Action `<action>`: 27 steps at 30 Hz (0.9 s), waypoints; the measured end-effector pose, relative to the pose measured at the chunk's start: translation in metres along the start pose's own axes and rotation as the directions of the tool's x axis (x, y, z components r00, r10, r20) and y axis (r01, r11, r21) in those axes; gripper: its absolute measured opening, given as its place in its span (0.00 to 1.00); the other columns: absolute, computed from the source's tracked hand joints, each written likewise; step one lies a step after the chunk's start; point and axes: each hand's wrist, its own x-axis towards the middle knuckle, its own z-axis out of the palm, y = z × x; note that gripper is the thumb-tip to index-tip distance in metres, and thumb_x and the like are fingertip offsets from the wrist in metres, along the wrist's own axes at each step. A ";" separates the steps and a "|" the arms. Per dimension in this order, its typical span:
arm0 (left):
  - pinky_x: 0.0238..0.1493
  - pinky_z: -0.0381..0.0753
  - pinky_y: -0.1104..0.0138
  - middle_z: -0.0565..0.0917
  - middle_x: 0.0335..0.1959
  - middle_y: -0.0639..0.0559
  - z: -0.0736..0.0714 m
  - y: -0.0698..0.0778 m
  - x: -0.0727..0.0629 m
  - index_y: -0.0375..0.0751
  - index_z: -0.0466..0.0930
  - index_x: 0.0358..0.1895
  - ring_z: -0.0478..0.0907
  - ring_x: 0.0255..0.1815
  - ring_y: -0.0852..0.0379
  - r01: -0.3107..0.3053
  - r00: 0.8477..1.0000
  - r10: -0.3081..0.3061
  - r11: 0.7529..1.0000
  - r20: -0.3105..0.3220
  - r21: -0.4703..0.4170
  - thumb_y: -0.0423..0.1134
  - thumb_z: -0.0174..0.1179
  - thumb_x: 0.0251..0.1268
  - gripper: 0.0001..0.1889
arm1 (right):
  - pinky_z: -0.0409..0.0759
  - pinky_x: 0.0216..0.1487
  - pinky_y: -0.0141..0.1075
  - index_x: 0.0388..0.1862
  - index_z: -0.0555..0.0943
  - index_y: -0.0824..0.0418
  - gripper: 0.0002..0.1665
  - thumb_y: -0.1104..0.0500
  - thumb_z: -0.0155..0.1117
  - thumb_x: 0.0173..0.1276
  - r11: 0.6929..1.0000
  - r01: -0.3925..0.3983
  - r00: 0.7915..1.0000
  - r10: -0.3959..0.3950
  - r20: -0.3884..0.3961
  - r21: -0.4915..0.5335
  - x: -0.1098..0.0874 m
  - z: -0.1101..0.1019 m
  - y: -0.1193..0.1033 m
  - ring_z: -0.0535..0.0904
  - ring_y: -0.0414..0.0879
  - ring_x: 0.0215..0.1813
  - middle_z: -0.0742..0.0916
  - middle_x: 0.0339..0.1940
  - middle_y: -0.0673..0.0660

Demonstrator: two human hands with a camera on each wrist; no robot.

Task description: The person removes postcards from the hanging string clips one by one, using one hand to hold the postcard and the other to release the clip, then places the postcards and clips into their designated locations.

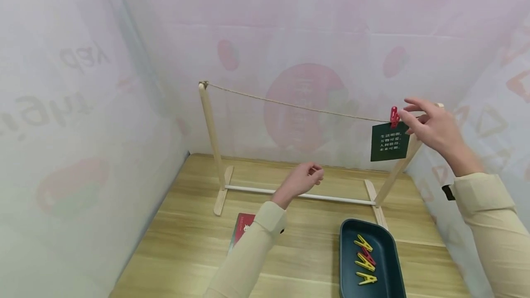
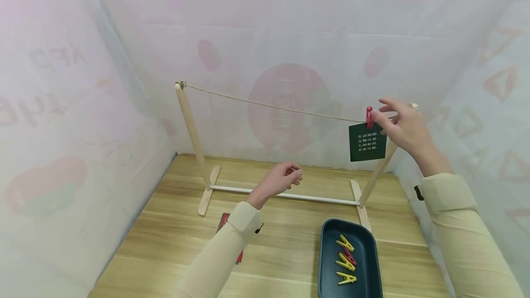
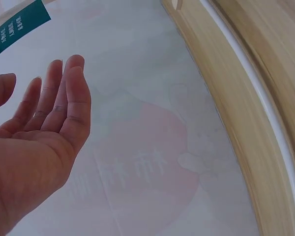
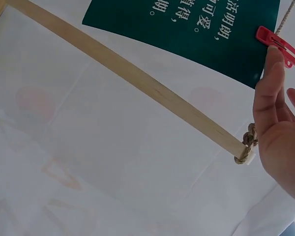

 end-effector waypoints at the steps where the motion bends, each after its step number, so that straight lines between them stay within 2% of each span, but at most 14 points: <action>1: 0.43 0.80 0.67 0.86 0.45 0.50 0.001 0.001 0.001 0.45 0.77 0.55 0.84 0.41 0.58 -0.006 1.000 0.006 1.000 0.005 0.007 0.50 0.51 0.75 0.16 | 0.71 0.23 0.20 0.72 0.67 0.60 0.32 0.50 0.58 0.74 1.000 -0.011 0.999 0.011 0.035 0.003 0.002 -0.001 0.000 0.75 0.18 0.23 0.81 0.58 0.73; 6: 0.40 0.80 0.71 0.85 0.40 0.53 0.007 0.009 0.008 0.44 0.77 0.53 0.84 0.41 0.56 -0.045 0.999 0.044 0.999 0.025 0.006 0.47 0.52 0.75 0.14 | 0.77 0.25 0.27 0.77 0.59 0.57 0.37 0.46 0.56 0.74 0.998 -0.065 0.984 0.064 0.169 -0.002 0.006 -0.005 -0.001 0.82 0.32 0.25 0.78 0.62 0.73; 9: 0.38 0.80 0.72 0.86 0.40 0.50 0.012 0.015 0.010 0.41 0.77 0.53 0.84 0.40 0.55 -0.060 0.997 0.060 0.998 0.037 -0.010 0.44 0.53 0.75 0.13 | 0.78 0.26 0.29 0.77 0.58 0.57 0.38 0.44 0.54 0.75 0.996 -0.086 0.977 0.086 0.197 -0.010 0.006 -0.004 0.000 0.84 0.40 0.26 0.77 0.62 0.73; 11: 0.38 0.81 0.73 0.86 0.42 0.46 0.017 0.019 0.011 0.41 0.77 0.53 0.85 0.41 0.54 -0.069 0.996 0.070 0.997 0.049 -0.017 0.43 0.53 0.75 0.12 | 0.78 0.26 0.29 0.77 0.58 0.58 0.38 0.44 0.54 0.75 0.995 -0.095 0.974 0.095 0.205 -0.010 0.006 -0.003 0.001 0.84 0.41 0.25 0.76 0.62 0.74; 14: 0.37 0.80 0.73 0.86 0.43 0.45 0.026 0.024 0.013 0.42 0.78 0.52 0.84 0.39 0.56 -0.065 0.996 0.067 0.997 0.052 -0.028 0.44 0.54 0.74 0.12 | 0.79 0.26 0.31 0.77 0.57 0.57 0.38 0.44 0.53 0.75 0.994 -0.111 0.969 0.106 0.221 0.009 0.006 -0.003 0.002 0.84 0.44 0.25 0.76 0.63 0.74; 19: 0.34 0.80 0.74 0.85 0.37 0.53 0.040 0.033 0.017 0.45 0.80 0.47 0.82 0.34 0.65 -0.091 0.996 0.090 0.995 -0.023 -0.044 0.43 0.53 0.74 0.09 | 0.82 0.25 0.38 0.77 0.59 0.55 0.37 0.44 0.55 0.75 0.989 -0.126 0.964 0.103 0.244 0.078 0.010 -0.003 0.003 0.84 0.53 0.25 0.77 0.62 0.73; 23: 0.33 0.78 0.74 0.83 0.31 0.58 0.047 0.043 0.023 0.44 0.81 0.45 0.78 0.31 0.69 -0.116 0.990 0.112 0.992 -0.083 -0.041 0.43 0.53 0.74 0.10 | 0.83 0.25 0.40 0.75 0.62 0.58 0.36 0.44 0.54 0.75 0.987 -0.132 0.965 0.107 0.241 0.093 0.011 -0.002 0.005 0.82 0.53 0.25 0.79 0.59 0.72; 27: 0.32 0.77 0.75 0.82 0.30 0.59 0.052 0.053 0.027 0.43 0.81 0.44 0.76 0.30 0.69 -0.119 0.989 0.114 0.992 -0.098 -0.038 0.43 0.54 0.74 0.09 | 0.83 0.25 0.41 0.71 0.67 0.60 0.33 0.44 0.54 0.75 0.984 -0.145 0.967 0.118 0.225 0.104 0.010 0.000 0.008 0.81 0.51 0.23 0.85 0.45 0.66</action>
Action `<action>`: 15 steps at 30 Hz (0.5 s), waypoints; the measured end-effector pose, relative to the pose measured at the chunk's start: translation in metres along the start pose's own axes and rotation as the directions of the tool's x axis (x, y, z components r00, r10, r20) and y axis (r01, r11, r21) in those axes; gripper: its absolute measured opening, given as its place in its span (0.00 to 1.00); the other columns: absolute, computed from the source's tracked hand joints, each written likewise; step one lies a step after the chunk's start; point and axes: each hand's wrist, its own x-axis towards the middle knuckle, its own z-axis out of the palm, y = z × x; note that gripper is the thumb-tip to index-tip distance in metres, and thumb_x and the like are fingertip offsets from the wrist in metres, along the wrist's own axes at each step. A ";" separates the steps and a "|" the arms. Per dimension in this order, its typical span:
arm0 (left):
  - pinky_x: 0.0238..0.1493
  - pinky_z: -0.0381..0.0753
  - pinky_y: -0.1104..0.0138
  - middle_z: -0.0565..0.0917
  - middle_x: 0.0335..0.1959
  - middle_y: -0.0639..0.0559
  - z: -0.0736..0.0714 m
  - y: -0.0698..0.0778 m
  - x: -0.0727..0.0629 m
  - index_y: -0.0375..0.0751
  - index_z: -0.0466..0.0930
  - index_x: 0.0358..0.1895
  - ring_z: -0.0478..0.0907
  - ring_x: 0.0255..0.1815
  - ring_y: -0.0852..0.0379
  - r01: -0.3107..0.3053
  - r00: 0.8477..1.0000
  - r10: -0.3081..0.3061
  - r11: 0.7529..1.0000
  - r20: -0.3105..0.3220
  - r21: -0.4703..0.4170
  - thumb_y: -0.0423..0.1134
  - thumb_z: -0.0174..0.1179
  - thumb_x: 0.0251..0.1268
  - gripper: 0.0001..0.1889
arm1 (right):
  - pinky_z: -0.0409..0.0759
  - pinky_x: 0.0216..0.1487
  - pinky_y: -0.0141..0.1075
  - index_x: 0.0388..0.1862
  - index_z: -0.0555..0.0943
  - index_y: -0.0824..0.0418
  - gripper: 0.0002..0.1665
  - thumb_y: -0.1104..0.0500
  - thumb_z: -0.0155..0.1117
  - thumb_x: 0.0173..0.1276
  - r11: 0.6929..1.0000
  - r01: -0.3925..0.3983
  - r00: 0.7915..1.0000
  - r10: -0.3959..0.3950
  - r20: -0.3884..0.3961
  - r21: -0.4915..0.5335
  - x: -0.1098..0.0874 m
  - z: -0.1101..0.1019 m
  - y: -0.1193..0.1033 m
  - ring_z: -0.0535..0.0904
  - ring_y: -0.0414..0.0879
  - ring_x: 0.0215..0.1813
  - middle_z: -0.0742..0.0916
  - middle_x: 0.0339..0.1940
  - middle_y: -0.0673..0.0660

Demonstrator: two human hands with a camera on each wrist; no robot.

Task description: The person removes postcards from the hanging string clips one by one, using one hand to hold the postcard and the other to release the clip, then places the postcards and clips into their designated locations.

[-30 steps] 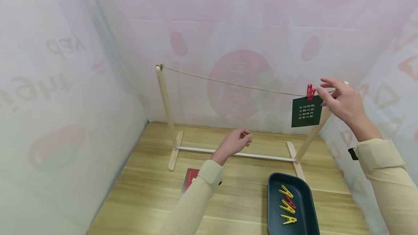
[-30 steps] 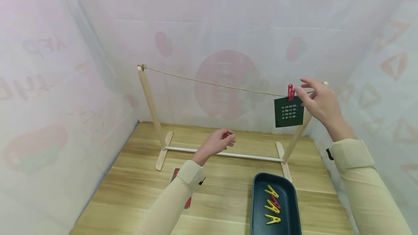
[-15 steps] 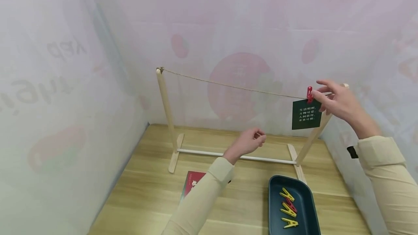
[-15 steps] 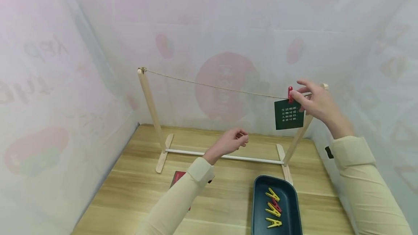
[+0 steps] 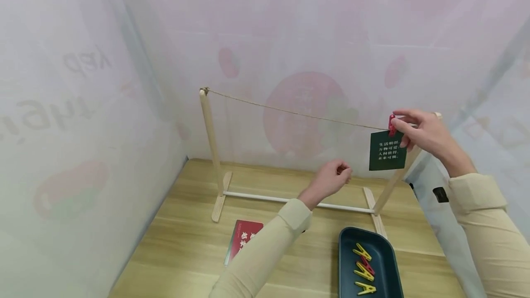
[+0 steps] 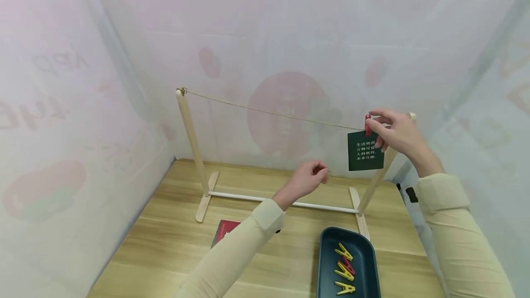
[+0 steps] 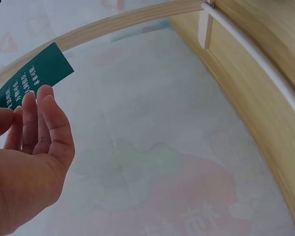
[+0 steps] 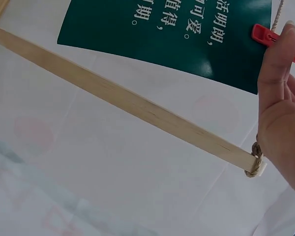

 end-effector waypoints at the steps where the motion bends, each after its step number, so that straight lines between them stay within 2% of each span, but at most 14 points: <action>1: 0.31 0.77 0.75 0.82 0.31 0.58 0.002 0.001 0.001 0.43 0.81 0.43 0.76 0.30 0.69 -0.005 1.000 0.005 1.000 0.000 0.003 0.43 0.54 0.74 0.09 | 0.83 0.25 0.42 0.70 0.69 0.61 0.32 0.45 0.55 0.75 1.000 -0.002 1.000 0.002 -0.001 0.009 0.000 0.000 0.001 0.81 0.50 0.23 0.86 0.41 0.63; 5: 0.31 0.77 0.75 0.82 0.31 0.59 0.009 0.006 0.002 0.44 0.81 0.42 0.76 0.30 0.70 -0.023 1.000 0.023 1.000 -0.002 0.005 0.43 0.54 0.74 0.09 | 0.83 0.25 0.42 0.66 0.72 0.63 0.29 0.45 0.55 0.75 0.999 -0.009 1.000 0.008 0.003 0.041 0.001 0.000 0.002 0.80 0.49 0.21 0.86 0.29 0.55; 9: 0.35 0.77 0.75 0.81 0.31 0.61 0.017 0.008 0.001 0.47 0.81 0.43 0.76 0.33 0.70 -0.035 0.999 0.035 0.999 -0.004 0.002 0.46 0.53 0.74 0.09 | 0.84 0.26 0.43 0.65 0.72 0.62 0.29 0.44 0.54 0.75 0.998 -0.026 1.000 0.026 0.013 0.060 0.003 -0.001 0.001 0.80 0.50 0.21 0.85 0.28 0.55; 15: 0.41 0.77 0.76 0.83 0.37 0.61 0.029 0.011 0.001 0.50 0.81 0.46 0.78 0.39 0.69 -0.039 0.998 0.041 0.998 -0.052 0.043 0.48 0.55 0.73 0.09 | 0.84 0.26 0.43 0.64 0.73 0.61 0.28 0.44 0.54 0.75 0.997 -0.033 0.999 0.032 0.019 0.068 0.006 -0.004 0.002 0.80 0.50 0.21 0.85 0.27 0.55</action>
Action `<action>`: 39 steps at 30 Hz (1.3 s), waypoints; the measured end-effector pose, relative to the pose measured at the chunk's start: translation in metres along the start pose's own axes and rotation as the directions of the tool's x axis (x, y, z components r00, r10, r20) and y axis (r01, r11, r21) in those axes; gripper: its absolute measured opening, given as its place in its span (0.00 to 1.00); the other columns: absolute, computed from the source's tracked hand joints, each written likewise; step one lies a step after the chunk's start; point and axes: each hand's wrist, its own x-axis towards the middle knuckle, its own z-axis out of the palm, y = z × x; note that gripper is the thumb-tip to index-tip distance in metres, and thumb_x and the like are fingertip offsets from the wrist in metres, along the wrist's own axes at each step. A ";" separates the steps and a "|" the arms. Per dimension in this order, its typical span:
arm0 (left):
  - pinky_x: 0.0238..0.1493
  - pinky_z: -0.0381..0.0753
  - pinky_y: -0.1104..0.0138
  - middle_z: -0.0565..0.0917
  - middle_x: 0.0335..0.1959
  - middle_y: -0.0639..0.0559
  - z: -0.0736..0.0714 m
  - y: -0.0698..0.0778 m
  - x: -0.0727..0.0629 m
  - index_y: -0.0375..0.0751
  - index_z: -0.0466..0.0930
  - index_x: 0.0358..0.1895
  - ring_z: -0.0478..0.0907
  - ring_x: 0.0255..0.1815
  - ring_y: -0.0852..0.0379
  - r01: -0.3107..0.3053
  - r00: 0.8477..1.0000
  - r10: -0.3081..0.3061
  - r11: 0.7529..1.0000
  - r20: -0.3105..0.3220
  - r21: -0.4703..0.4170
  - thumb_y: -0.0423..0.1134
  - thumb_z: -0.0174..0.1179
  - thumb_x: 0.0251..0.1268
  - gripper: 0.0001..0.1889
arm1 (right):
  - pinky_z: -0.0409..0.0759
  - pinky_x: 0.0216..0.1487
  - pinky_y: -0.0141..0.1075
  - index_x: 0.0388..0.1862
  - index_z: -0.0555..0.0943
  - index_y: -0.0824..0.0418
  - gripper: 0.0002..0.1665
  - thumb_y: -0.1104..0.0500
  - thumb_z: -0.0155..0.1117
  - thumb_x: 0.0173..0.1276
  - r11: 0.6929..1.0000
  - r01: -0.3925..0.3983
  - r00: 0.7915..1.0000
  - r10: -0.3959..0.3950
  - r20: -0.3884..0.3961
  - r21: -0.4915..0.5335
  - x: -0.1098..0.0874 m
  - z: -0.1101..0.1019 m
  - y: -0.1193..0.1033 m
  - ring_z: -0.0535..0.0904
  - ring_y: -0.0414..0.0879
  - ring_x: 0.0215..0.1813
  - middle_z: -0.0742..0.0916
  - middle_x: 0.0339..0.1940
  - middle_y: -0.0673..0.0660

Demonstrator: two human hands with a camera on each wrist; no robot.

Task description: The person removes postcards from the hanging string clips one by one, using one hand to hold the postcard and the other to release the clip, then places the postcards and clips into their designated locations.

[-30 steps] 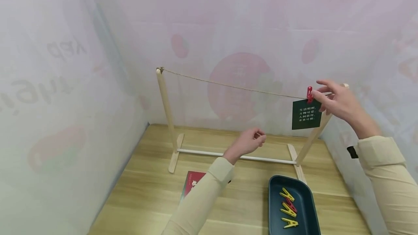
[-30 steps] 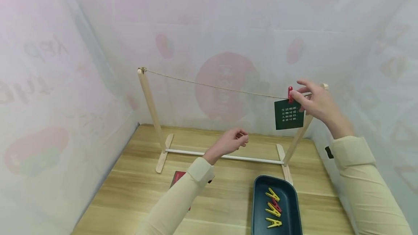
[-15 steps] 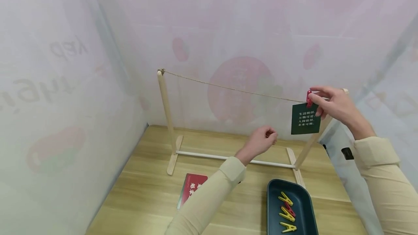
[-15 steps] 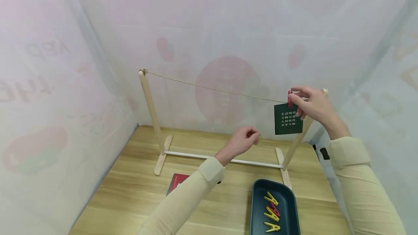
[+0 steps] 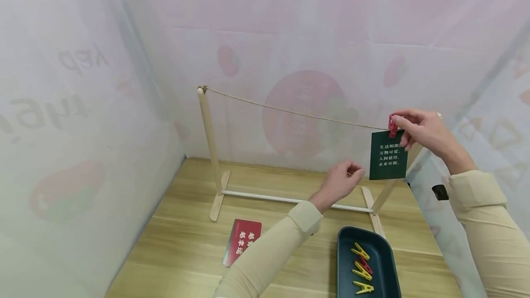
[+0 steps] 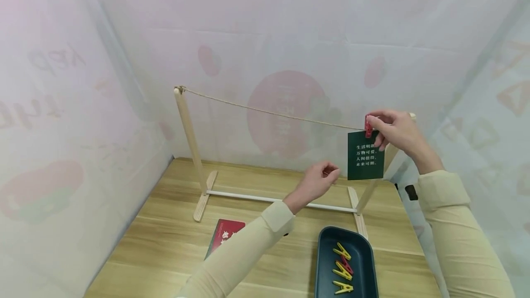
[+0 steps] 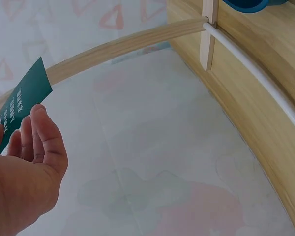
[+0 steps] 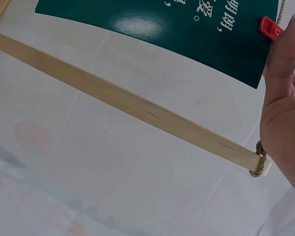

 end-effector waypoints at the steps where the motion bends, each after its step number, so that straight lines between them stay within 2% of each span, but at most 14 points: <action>1: 0.42 0.77 0.76 0.84 0.38 0.61 0.002 0.002 0.000 0.51 0.81 0.46 0.78 0.39 0.69 0.002 1.000 -0.002 1.000 0.000 -0.001 0.49 0.56 0.72 0.10 | 0.84 0.26 0.43 0.63 0.73 0.61 0.28 0.44 0.54 0.75 1.000 -0.001 1.000 0.001 -0.001 -0.004 0.000 -0.001 0.000 0.81 0.50 0.21 0.85 0.27 0.55; 6: 0.40 0.78 0.76 0.83 0.43 0.61 0.012 0.010 0.002 0.51 0.79 0.51 0.78 0.41 0.70 0.014 0.999 -0.013 1.000 0.029 -0.012 0.54 0.56 0.71 0.15 | 0.84 0.26 0.42 0.61 0.74 0.61 0.27 0.44 0.55 0.74 1.000 -0.008 1.000 0.008 -0.005 -0.013 0.001 -0.008 0.000 0.81 0.51 0.21 0.85 0.27 0.53; 12: 0.39 0.77 0.77 0.83 0.42 0.61 0.021 0.012 0.005 0.50 0.78 0.52 0.77 0.39 0.71 0.020 1.000 -0.020 1.000 0.000 -0.013 0.52 0.58 0.70 0.15 | 0.85 0.28 0.43 0.61 0.74 0.62 0.29 0.42 0.55 0.74 1.000 -0.016 1.000 0.015 0.026 0.016 0.004 -0.009 -0.002 0.82 0.52 0.24 0.86 0.30 0.50; 16: 0.41 0.78 0.76 0.82 0.43 0.61 0.023 0.012 0.006 0.50 0.76 0.54 0.77 0.40 0.71 0.060 0.998 -0.062 0.997 -0.033 -0.054 0.51 0.58 0.70 0.15 | 0.85 0.28 0.43 0.64 0.72 0.65 0.30 0.45 0.54 0.75 0.999 -0.026 0.999 0.024 0.035 0.036 0.004 -0.009 -0.001 0.83 0.51 0.23 0.85 0.29 0.49; 18: 0.43 0.79 0.75 0.82 0.46 0.62 0.024 0.013 0.007 0.52 0.75 0.56 0.78 0.43 0.70 0.081 0.996 -0.083 0.994 -0.036 -0.070 0.53 0.58 0.70 0.17 | 0.85 0.28 0.43 0.64 0.72 0.66 0.30 0.45 0.54 0.75 0.999 -0.031 0.999 0.030 0.034 0.033 0.005 -0.009 0.000 0.83 0.51 0.23 0.85 0.29 0.49; 21: 0.43 0.79 0.75 0.83 0.48 0.62 0.024 0.015 0.007 0.52 0.77 0.57 0.79 0.45 0.70 0.081 0.997 -0.082 0.995 -0.012 -0.064 0.54 0.58 0.70 0.18 | 0.85 0.29 0.42 0.64 0.73 0.65 0.31 0.43 0.54 0.74 0.999 -0.046 0.998 0.045 0.040 0.021 0.007 -0.010 0.002 0.83 0.50 0.24 0.85 0.30 0.49; 25: 0.37 0.78 0.76 0.84 0.39 0.62 0.026 0.017 0.007 0.51 0.81 0.49 0.77 0.37 0.71 0.065 0.997 -0.063 0.996 0.035 -0.059 0.49 0.59 0.70 0.11 | 0.85 0.30 0.42 0.63 0.72 0.65 0.32 0.41 0.53 0.74 0.998 -0.060 0.997 0.059 0.045 0.013 0.008 -0.011 0.003 0.83 0.50 0.24 0.85 0.30 0.50; 31: 0.29 0.76 0.75 0.81 0.30 0.61 0.027 0.024 0.007 0.47 0.80 0.44 0.78 0.28 0.70 0.130 0.988 -0.118 0.984 0.101 -0.120 0.45 0.58 0.71 0.07 | 0.85 0.31 0.40 0.65 0.71 0.65 0.35 0.39 0.53 0.73 0.996 -0.084 0.995 0.084 0.047 0.011 0.011 -0.011 0.003 0.83 0.47 0.24 0.84 0.29 0.52; 39: 0.25 0.75 0.75 0.79 0.26 0.59 0.023 0.024 0.009 0.45 0.79 0.42 0.81 0.27 0.65 0.157 0.986 -0.143 0.973 0.089 -0.169 0.41 0.58 0.72 0.04 | 0.83 0.27 0.42 0.62 0.72 0.65 0.34 0.39 0.53 0.73 0.997 -0.076 0.996 0.075 0.049 0.021 0.016 -0.011 0.006 0.79 0.46 0.22 0.84 0.27 0.50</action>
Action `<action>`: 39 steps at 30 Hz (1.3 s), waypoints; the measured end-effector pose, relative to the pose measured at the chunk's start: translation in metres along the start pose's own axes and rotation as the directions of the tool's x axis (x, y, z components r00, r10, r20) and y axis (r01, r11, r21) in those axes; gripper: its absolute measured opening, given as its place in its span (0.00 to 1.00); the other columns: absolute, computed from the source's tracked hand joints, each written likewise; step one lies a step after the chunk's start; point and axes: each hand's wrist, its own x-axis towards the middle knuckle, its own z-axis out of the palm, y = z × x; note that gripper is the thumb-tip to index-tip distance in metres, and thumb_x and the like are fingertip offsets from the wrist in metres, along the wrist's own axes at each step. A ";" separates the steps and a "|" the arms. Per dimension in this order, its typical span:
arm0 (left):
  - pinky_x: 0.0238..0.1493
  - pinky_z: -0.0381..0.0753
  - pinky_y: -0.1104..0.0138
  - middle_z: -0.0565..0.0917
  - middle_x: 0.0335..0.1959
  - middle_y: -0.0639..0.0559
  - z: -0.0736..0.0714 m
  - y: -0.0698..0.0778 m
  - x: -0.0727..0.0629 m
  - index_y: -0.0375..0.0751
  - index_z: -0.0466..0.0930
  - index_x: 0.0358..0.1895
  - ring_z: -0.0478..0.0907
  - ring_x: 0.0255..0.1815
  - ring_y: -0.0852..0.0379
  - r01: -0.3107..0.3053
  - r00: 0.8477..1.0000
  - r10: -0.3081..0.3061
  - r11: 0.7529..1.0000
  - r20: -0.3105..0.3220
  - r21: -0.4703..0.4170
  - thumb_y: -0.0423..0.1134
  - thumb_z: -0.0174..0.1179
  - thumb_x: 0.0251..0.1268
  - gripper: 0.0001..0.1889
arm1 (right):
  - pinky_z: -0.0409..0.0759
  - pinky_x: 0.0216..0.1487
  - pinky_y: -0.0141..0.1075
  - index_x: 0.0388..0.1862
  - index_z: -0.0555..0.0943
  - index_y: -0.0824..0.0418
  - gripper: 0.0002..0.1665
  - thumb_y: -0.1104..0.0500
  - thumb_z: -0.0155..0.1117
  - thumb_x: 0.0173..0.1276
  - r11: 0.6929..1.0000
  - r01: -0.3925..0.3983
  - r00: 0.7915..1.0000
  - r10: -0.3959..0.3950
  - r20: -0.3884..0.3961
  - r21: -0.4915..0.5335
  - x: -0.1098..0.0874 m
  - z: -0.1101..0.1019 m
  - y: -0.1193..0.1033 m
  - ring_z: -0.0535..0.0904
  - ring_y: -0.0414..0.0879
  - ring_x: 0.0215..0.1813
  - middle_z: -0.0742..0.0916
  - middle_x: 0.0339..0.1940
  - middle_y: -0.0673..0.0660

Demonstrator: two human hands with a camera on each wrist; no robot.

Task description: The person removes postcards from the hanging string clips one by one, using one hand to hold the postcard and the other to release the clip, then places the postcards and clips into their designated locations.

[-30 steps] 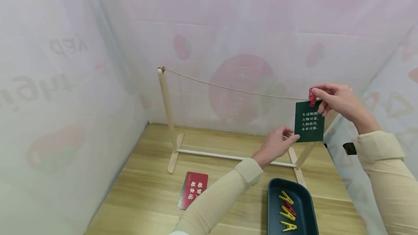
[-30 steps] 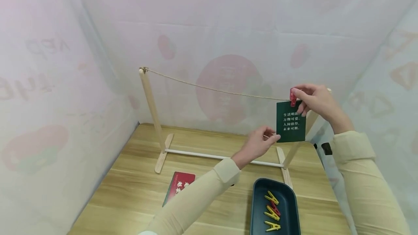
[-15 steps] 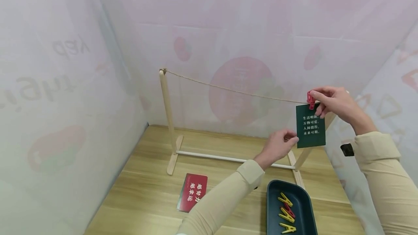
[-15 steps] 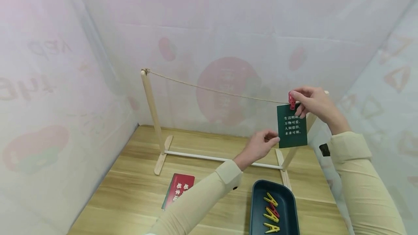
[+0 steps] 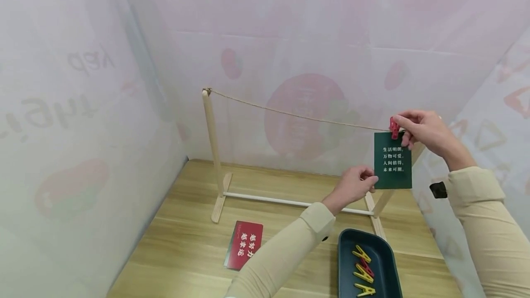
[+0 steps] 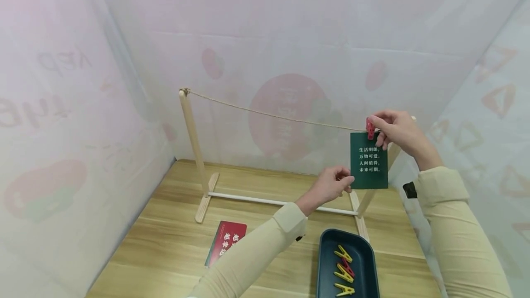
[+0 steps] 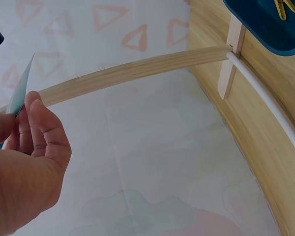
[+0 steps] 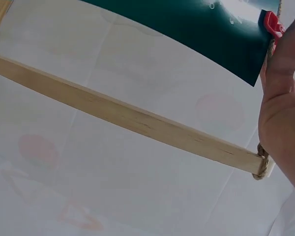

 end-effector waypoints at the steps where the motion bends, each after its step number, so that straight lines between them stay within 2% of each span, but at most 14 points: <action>1: 0.25 0.75 0.75 0.79 0.26 0.59 0.000 0.000 0.001 0.45 0.79 0.42 0.81 0.26 0.65 -0.003 1.000 0.003 1.000 -0.004 -0.002 0.41 0.58 0.71 0.05 | 0.82 0.25 0.42 0.61 0.73 0.64 0.33 0.38 0.53 0.73 1.000 0.002 1.000 -0.002 -0.004 -0.010 0.000 0.000 0.000 0.78 0.47 0.21 0.84 0.26 0.50; 5: 0.25 0.76 0.75 0.79 0.25 0.59 -0.001 -0.001 0.004 0.45 0.79 0.42 0.79 0.25 0.67 -0.004 1.000 0.004 1.000 -0.005 -0.002 0.41 0.59 0.71 0.04 | 0.77 0.20 0.42 0.57 0.74 0.64 0.30 0.39 0.53 0.73 0.999 0.015 1.000 -0.016 -0.017 -0.037 0.002 -0.001 -0.002 0.75 0.48 0.18 0.84 0.24 0.52; 12: 0.25 0.76 0.75 0.78 0.25 0.58 -0.004 -0.004 0.013 0.44 0.79 0.41 0.87 0.33 0.53 -0.029 1.000 0.029 0.999 -0.006 -0.042 0.40 0.58 0.71 0.04 | 0.73 0.17 0.40 0.54 0.75 0.64 0.27 0.42 0.53 0.74 0.997 0.069 0.997 -0.070 -0.044 -0.044 0.006 0.000 -0.007 0.74 0.50 0.17 0.85 0.24 0.50; 20: 0.23 0.75 0.75 0.77 0.23 0.57 -0.009 -0.005 0.018 0.43 0.79 0.36 0.82 0.24 0.63 -0.031 0.999 0.032 0.998 0.008 -0.060 0.38 0.59 0.71 0.05 | 0.71 0.17 0.37 0.49 0.73 0.64 0.20 0.47 0.54 0.75 0.990 0.140 0.985 -0.143 -0.096 -0.034 0.012 0.003 -0.006 0.72 0.47 0.16 0.85 0.25 0.46; 23: 0.23 0.75 0.74 0.78 0.22 0.56 -0.010 -0.005 0.017 0.43 0.79 0.35 0.84 0.26 0.59 -0.019 1.000 0.020 0.996 0.009 -0.082 0.38 0.59 0.70 0.05 | 0.72 0.18 0.35 0.47 0.74 0.67 0.16 0.54 0.55 0.76 0.977 0.212 0.969 -0.211 -0.126 -0.003 0.014 0.005 -0.006 0.70 0.46 0.16 0.85 0.26 0.47; 27: 0.23 0.76 0.73 0.78 0.22 0.55 -0.011 -0.008 0.016 0.42 0.80 0.36 0.86 0.30 0.52 0.000 1.000 0.002 0.994 0.014 -0.112 0.38 0.59 0.70 0.05 | 0.70 0.18 0.33 0.44 0.74 0.70 0.11 0.60 0.58 0.74 0.954 0.298 0.938 -0.285 -0.196 0.037 0.015 0.006 -0.009 0.69 0.46 0.14 0.86 0.27 0.43; 33: 0.27 0.80 0.68 0.80 0.23 0.54 -0.016 -0.014 0.015 0.44 0.79 0.38 0.85 0.29 0.57 0.007 1.000 -0.004 0.992 0.027 -0.122 0.40 0.60 0.70 0.04 | 0.70 0.18 0.27 0.42 0.74 0.72 0.08 0.65 0.59 0.71 0.937 0.349 0.900 -0.328 -0.288 0.023 0.013 0.005 -0.019 0.71 0.41 0.14 0.85 0.31 0.33; 39: 0.27 0.78 0.71 0.81 0.24 0.54 -0.024 -0.022 0.014 0.44 0.79 0.38 0.83 0.27 0.62 0.007 1.000 -0.003 0.992 0.031 -0.127 0.40 0.60 0.70 0.04 | 0.71 0.17 0.25 0.41 0.77 0.67 0.02 0.68 0.58 0.71 0.918 0.391 0.869 -0.342 -0.357 0.074 0.009 0.002 -0.028 0.75 0.35 0.15 0.86 0.32 0.37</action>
